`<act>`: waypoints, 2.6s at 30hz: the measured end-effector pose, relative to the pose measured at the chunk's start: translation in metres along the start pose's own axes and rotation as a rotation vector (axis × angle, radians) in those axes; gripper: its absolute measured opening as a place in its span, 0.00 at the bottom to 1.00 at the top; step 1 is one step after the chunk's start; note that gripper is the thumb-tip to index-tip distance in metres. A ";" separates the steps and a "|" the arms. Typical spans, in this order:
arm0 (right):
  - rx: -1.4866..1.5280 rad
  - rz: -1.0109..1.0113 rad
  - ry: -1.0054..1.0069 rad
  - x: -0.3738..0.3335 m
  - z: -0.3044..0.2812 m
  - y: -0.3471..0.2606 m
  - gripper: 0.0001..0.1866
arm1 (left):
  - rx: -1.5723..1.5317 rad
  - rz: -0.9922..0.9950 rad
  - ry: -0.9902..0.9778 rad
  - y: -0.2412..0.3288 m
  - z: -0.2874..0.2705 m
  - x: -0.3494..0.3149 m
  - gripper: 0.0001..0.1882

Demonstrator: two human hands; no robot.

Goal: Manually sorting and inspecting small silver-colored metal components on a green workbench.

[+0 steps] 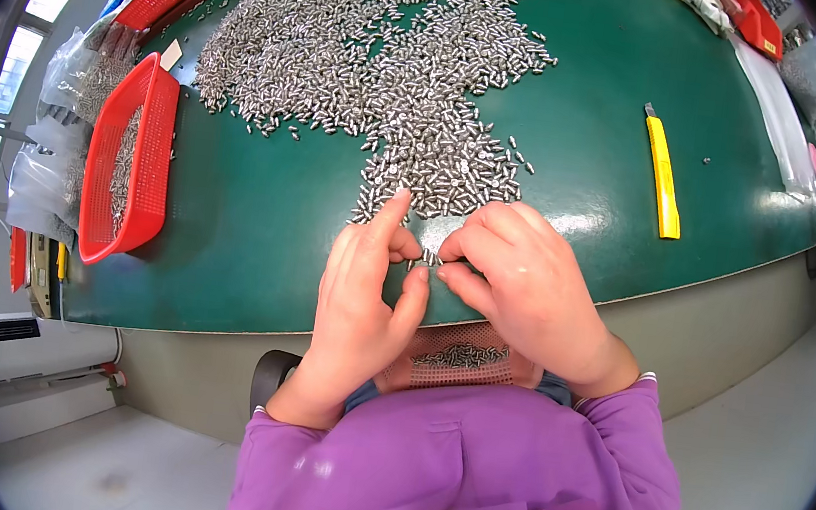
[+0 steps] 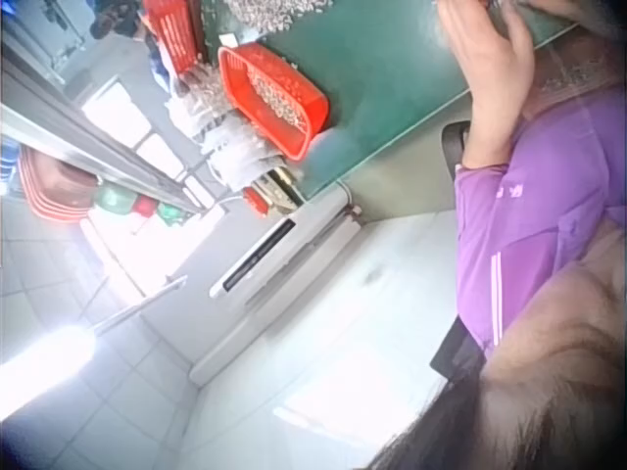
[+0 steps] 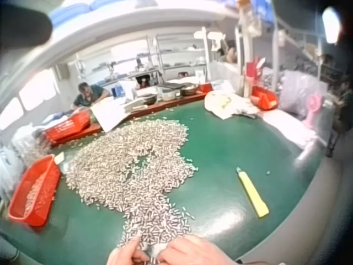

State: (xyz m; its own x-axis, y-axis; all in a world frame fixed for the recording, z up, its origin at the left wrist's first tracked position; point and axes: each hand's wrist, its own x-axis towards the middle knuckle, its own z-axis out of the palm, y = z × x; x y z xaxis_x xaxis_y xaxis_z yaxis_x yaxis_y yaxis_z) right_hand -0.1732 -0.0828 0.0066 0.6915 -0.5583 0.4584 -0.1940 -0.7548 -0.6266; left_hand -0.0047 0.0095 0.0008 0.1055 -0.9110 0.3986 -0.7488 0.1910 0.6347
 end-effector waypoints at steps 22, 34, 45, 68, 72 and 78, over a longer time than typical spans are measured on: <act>0.001 -0.039 -0.011 0.006 0.014 -0.005 0.06 | -0.124 -0.055 0.017 -0.003 -0.001 -0.004 0.44; 0.013 0.001 -0.001 0.003 0.003 -0.005 0.08 | -0.141 -0.068 0.012 -0.002 -0.001 -0.005 0.42; -0.065 0.058 0.046 0.003 0.003 -0.005 0.09 | -0.128 -0.047 -0.018 -0.003 0.000 -0.003 0.41; -0.025 0.053 0.051 0.006 0.009 -0.003 0.07 | -0.194 -0.147 -0.009 -0.002 -0.003 -0.002 0.38; 0.005 0.049 0.044 0.003 0.007 -0.003 0.07 | -0.200 -0.153 -0.011 -0.004 -0.002 -0.004 0.38; 0.001 0.062 0.018 0.005 0.005 -0.006 0.07 | -0.185 -0.127 -0.007 -0.003 -0.002 -0.004 0.36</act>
State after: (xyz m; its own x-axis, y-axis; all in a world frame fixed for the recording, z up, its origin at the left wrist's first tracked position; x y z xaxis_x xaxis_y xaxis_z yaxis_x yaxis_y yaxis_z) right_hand -0.1654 -0.0789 0.0095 0.6656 -0.6102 0.4296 -0.2359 -0.7181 -0.6547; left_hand -0.0017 0.0134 -0.0015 0.1865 -0.9344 0.3035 -0.5971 0.1375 0.7903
